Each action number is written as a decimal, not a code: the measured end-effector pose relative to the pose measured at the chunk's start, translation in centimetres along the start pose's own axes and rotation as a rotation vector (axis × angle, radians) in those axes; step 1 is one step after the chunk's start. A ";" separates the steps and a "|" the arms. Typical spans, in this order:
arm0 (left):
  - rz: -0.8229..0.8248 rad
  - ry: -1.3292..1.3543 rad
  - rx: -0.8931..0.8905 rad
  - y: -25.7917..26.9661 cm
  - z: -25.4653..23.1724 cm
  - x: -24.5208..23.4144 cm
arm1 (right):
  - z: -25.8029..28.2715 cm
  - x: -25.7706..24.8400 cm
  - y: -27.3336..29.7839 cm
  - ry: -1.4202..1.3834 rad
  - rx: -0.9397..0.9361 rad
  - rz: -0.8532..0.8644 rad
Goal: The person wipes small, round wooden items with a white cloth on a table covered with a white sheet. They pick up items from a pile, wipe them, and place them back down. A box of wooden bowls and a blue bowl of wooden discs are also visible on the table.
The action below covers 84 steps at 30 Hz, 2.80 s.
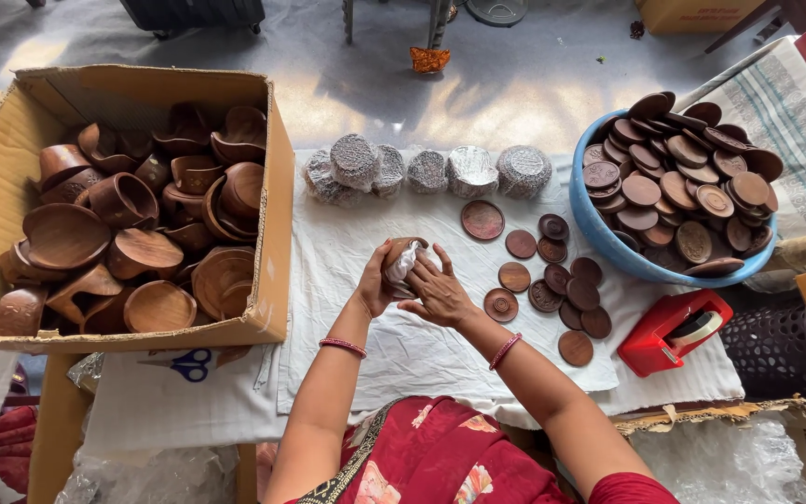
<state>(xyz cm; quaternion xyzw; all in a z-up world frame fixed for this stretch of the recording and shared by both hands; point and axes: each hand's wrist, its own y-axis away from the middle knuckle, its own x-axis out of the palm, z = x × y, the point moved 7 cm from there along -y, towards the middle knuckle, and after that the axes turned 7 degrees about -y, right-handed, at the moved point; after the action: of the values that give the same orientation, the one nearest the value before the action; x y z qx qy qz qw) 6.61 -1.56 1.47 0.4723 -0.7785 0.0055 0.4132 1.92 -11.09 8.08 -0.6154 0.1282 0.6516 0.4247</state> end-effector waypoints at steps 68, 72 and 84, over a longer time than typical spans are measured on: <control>-0.327 -0.147 -0.200 -2.5 5.8 -6.8 | -2.1 6.5 0.7 0.024 0.425 0.147; -0.353 -0.287 -0.193 -2.9 5.5 -7.0 | -2.6 5.7 0.1 -0.144 0.702 0.338; -0.297 -0.263 -0.149 -3.5 5.1 -7.2 | -3.5 8.3 2.5 -0.672 0.470 -0.211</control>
<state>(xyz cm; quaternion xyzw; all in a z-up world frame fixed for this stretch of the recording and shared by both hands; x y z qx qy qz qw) 7.46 -0.31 -7.87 0.5469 -0.7457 -0.1746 0.3382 3.53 -11.74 -1.10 -0.2650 0.0640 0.7219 0.6360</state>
